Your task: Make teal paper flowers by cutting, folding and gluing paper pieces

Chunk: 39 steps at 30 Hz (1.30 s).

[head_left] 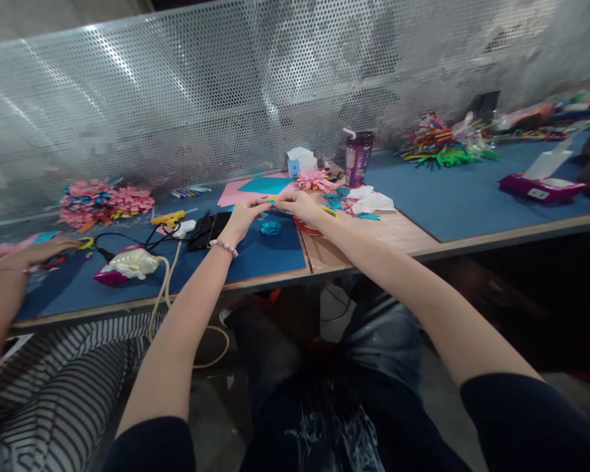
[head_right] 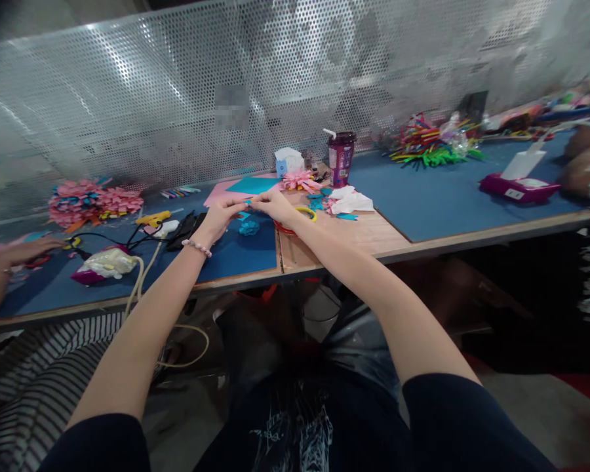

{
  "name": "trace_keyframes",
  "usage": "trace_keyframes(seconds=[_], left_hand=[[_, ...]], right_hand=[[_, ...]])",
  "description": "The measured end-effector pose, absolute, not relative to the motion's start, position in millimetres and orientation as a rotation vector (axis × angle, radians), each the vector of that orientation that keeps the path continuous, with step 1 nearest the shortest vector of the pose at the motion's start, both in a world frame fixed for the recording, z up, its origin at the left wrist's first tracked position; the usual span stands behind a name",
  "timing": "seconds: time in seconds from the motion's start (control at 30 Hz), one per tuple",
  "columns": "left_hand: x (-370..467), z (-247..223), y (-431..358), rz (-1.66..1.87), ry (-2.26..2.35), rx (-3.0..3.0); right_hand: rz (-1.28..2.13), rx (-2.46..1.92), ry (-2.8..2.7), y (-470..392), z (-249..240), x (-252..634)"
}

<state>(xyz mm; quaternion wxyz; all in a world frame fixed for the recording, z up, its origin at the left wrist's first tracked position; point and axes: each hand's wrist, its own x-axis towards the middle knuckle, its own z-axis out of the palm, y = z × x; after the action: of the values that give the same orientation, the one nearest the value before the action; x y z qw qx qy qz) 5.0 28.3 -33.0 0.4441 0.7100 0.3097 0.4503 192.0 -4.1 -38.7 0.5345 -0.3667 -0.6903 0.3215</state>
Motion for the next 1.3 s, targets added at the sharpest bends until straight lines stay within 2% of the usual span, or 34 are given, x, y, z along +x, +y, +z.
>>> trace_keyframes(seconds=[0.83, 1.13, 1.3], left_hand=[[6, -27, 20, 1.192, 0.711, 1.854], [7, -30, 20, 1.156, 0.699, 1.824], [7, -34, 27, 1.179, 0.706, 1.818]], right_hand=[[0.694, -0.849, -1.654, -6, -39, 185], [0.554, -0.890, -1.661, -3, -42, 187], [0.367, -0.922, -1.647, -11, -40, 182]])
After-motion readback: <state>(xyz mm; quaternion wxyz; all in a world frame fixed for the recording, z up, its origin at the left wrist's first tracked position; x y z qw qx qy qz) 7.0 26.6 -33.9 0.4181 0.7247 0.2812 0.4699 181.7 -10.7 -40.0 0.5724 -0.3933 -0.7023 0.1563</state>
